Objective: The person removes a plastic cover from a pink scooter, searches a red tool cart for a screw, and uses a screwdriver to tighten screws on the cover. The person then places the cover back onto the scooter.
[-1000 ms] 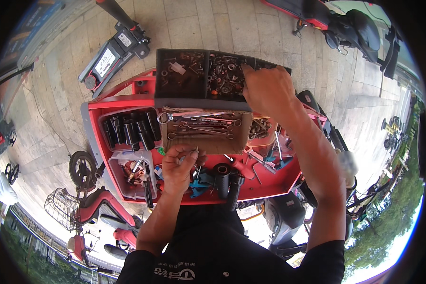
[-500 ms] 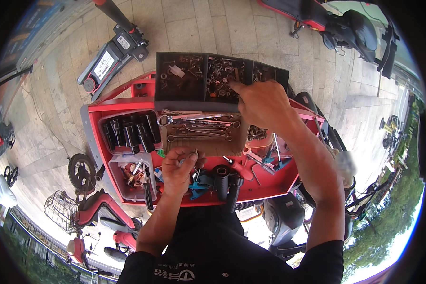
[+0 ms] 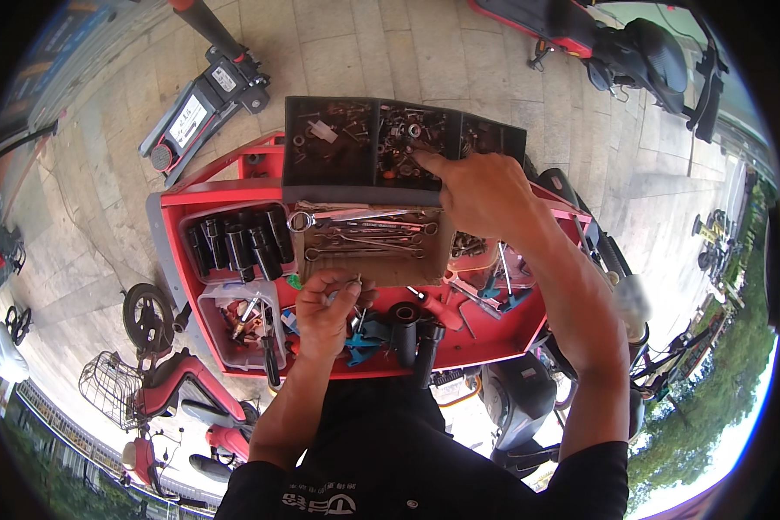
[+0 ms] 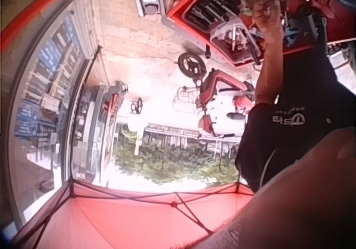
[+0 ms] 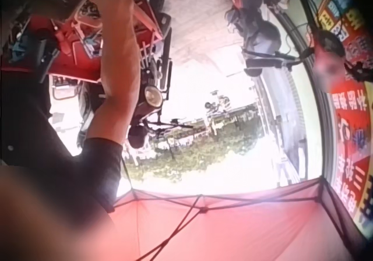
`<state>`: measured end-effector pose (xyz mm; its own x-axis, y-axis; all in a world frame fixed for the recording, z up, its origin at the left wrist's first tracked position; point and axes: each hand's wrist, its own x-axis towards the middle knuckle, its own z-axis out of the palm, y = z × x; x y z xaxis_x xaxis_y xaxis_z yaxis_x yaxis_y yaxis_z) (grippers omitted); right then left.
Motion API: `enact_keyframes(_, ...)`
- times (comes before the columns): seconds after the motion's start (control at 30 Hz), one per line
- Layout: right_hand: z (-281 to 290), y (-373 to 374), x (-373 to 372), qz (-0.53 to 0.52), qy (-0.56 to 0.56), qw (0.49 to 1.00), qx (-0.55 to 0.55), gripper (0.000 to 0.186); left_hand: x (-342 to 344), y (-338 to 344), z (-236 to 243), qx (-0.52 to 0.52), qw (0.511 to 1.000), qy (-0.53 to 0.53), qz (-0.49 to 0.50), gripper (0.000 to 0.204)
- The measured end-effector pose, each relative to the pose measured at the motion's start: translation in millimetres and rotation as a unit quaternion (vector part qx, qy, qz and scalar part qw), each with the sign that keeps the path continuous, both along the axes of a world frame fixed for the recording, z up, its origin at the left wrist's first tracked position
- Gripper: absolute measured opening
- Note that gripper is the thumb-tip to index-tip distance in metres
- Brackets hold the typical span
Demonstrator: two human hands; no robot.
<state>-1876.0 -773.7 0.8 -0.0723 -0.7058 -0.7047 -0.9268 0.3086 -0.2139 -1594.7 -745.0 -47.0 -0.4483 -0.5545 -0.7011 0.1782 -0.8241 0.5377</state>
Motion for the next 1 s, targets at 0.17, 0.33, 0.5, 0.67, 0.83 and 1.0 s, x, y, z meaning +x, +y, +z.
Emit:
enact_keyframes(0.17, -3, 11, 1, -0.008, -0.028, 0.996, -0.083, 0.031, 0, -1, 0, 0.002, 1.000, -0.002, -0.005, 0.013)
enact_keyframes(0.33, -7, 22, -12, -0.089, -0.047, 0.978, -0.183, 0.022, 1, -1, 0, -0.001, 1.000, -0.008, -0.006, 0.013)
enact_keyframes(0.5, -11, 40, -23, -0.241, -0.061, 0.925, -0.289, 0.015, 0, 0, 0, -0.004, 1.000, -0.010, 0.001, 0.013)
enact_keyframes(0.67, -28, 69, -26, -0.328, 0.022, 0.869, -0.369, 0.013, -1, -2, 2, -0.006, 1.000, -0.022, -0.013, 0.013)
enact_keyframes(0.83, -36, 102, -5, -0.425, 0.034, 0.810, -0.403, 0.013, 0, -2, 2, 0.000, 0.999, -0.027, -0.024, 0.014)
enact_keyframes(1.0, -38, 129, 27, -0.491, -0.032, 0.755, -0.433, 0.014, 1, -2, 2, -0.003, 0.999, -0.027, -0.025, 0.014)
